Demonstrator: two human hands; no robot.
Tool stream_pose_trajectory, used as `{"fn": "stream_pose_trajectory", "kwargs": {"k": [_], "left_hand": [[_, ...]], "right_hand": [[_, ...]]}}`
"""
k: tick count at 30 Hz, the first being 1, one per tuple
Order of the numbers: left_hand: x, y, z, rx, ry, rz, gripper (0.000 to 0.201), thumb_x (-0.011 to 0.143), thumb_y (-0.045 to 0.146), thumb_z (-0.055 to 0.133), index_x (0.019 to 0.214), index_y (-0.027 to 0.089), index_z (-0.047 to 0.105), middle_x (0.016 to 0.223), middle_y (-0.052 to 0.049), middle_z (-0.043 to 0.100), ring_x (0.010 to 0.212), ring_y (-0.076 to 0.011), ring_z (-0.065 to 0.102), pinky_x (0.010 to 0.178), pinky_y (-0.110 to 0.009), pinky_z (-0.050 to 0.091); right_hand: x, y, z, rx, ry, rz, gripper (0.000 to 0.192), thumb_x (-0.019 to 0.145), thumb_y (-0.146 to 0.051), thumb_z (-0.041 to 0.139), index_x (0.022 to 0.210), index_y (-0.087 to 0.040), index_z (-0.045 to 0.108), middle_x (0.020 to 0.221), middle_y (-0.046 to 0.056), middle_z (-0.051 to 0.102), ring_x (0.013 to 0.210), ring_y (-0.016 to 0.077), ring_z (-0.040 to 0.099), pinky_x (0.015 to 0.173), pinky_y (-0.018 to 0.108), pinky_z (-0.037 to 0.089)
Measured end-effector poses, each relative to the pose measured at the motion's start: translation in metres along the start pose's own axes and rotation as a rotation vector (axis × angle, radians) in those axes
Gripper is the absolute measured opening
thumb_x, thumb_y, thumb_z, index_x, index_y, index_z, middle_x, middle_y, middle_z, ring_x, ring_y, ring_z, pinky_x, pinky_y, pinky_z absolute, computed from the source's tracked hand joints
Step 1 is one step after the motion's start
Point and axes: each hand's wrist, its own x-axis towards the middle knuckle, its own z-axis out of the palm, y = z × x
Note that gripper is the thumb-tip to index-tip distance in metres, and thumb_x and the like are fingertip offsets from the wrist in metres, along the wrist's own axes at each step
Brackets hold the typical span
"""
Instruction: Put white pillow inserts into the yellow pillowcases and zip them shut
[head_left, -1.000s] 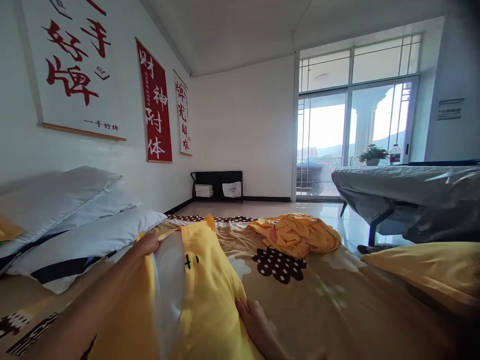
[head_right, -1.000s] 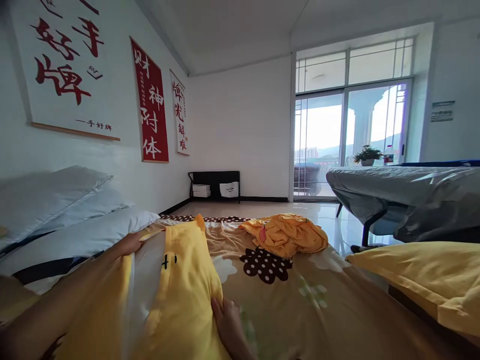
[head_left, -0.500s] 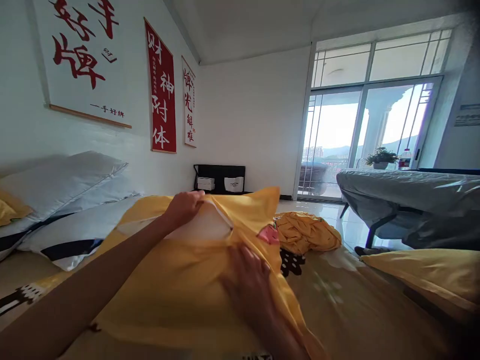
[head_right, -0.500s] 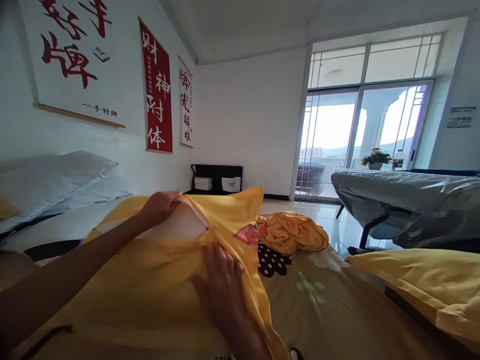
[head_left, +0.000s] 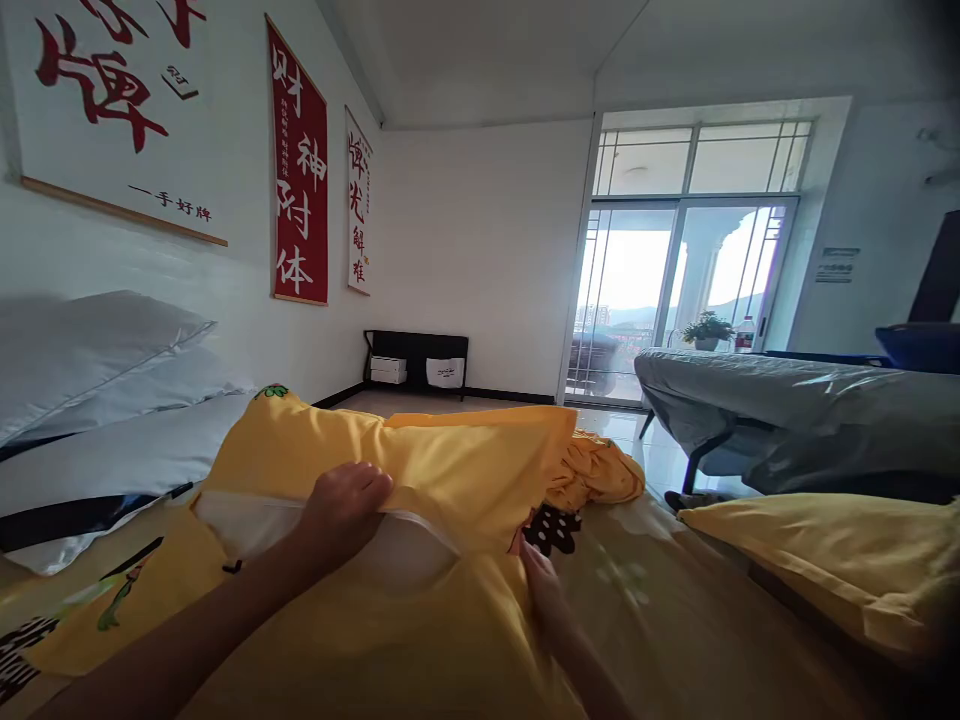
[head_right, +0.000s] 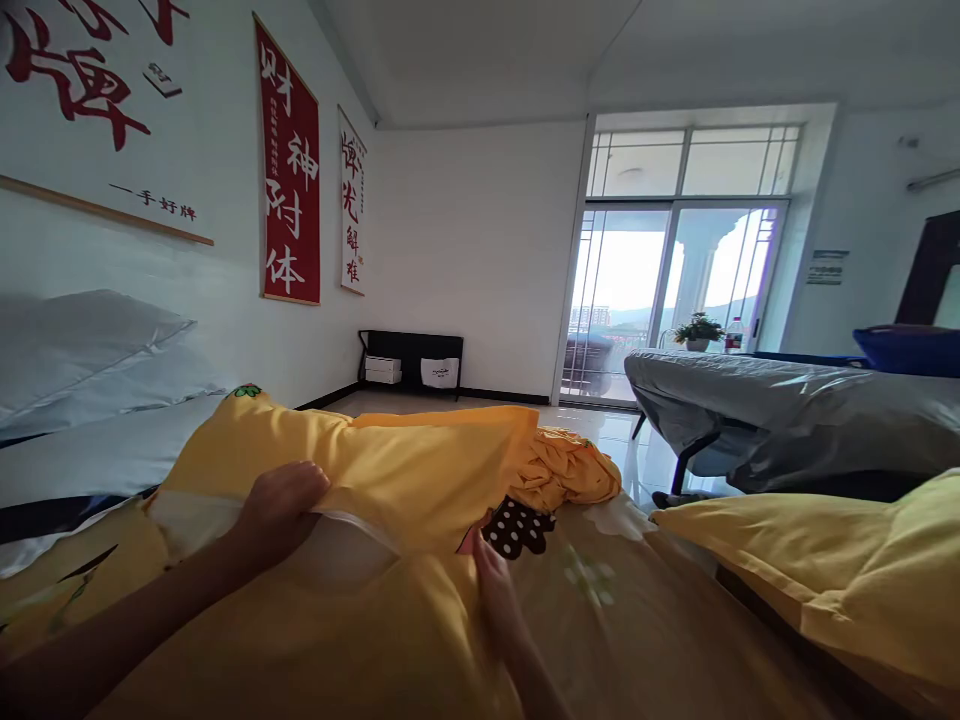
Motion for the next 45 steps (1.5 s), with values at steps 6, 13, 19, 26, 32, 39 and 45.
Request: {"fn": "stream_pose_trajectory", "kwargs": {"k": [6, 13, 19, 26, 32, 39, 45], "left_hand": [[0.034, 0.016, -0.025, -0.151, 0.259, 0.053, 0.027, 0.078, 0.000, 0.041, 0.061, 0.020, 0.034, 0.053, 0.002, 0.038, 0.051, -0.0134, 0.031, 0.051, -0.029, 0.021], [0.018, 0.053, -0.016, -0.088, -0.138, 0.183, 0.021, 0.083, 0.009, 0.039, 0.066, 0.020, 0.044, 0.059, -0.001, 0.049, 0.055, -0.0158, 0.041, 0.053, -0.031, 0.028], [0.016, 0.055, 0.004, -0.015, -0.209, 0.070, 0.018, 0.068, 0.002, 0.042, 0.067, 0.020, 0.044, 0.058, 0.000, 0.049, 0.052, -0.0148, 0.044, 0.049, -0.029, 0.025], [0.024, 0.047, 0.006, 0.058, -0.268, 0.033, 0.017, 0.079, 0.006, 0.043, 0.068, 0.019, 0.046, 0.060, 0.000, 0.051, 0.055, -0.0152, 0.045, 0.053, -0.029, 0.029], [-0.024, -0.029, 0.001, 0.318, -0.476, -0.228, 0.025, 0.079, 0.006, 0.043, 0.094, 0.016, 0.061, 0.092, -0.011, 0.063, 0.087, -0.0263, 0.055, 0.072, -0.037, 0.039], [-0.051, -0.134, -0.040, 0.389, -0.546, -0.648, 0.031, 0.079, 0.016, 0.039, 0.102, 0.016, 0.059, 0.099, -0.009, 0.063, 0.094, -0.0257, 0.056, 0.077, -0.034, 0.041], [-0.001, -0.144, -0.055, 0.235, -0.320, -0.727, 0.028, 0.083, 0.025, 0.033, 0.098, 0.019, 0.056, 0.098, -0.004, 0.061, 0.085, -0.0202, 0.056, 0.072, -0.029, 0.042]], "right_hand": [[0.012, -0.038, -0.001, -0.072, 0.046, -0.029, 0.049, 0.077, -0.059, 0.045, 0.052, -0.018, 0.053, 0.054, 0.001, 0.055, 0.057, 0.0151, 0.047, 0.053, 0.025, 0.036], [0.043, -0.008, -0.040, -0.507, -0.093, 0.119, 0.035, 0.076, -0.039, 0.041, 0.051, -0.021, 0.057, 0.056, 0.006, 0.063, 0.057, 0.0189, 0.054, 0.052, 0.026, 0.030], [0.019, -0.062, -0.043, -0.380, 0.236, -0.109, 0.040, 0.085, -0.045, 0.038, 0.087, -0.017, 0.066, 0.084, 0.011, 0.069, 0.075, 0.0213, 0.061, 0.067, 0.029, 0.044], [-0.004, -0.133, 0.017, -0.880, -0.027, -0.797, 0.057, 0.079, -0.007, 0.040, 0.136, -0.012, 0.044, 0.113, 0.013, 0.061, 0.098, 0.0242, 0.054, 0.083, 0.037, 0.039], [0.043, -0.130, 0.003, -1.134, -0.055, -0.445, 0.034, 0.078, -0.004, 0.045, 0.102, -0.020, 0.064, 0.102, 0.007, 0.064, 0.093, 0.0195, 0.056, 0.071, 0.029, 0.038], [0.059, -0.133, 0.020, -1.136, -0.237, -0.256, 0.029, 0.083, -0.010, 0.041, 0.098, -0.021, 0.064, 0.100, 0.005, 0.066, 0.092, 0.0180, 0.062, 0.064, 0.026, 0.037], [0.091, -0.160, 0.022, -1.129, -0.261, -0.234, 0.030, 0.079, -0.011, 0.045, 0.100, -0.020, 0.065, 0.094, 0.009, 0.068, 0.089, 0.0217, 0.064, 0.066, 0.028, 0.038]]}}
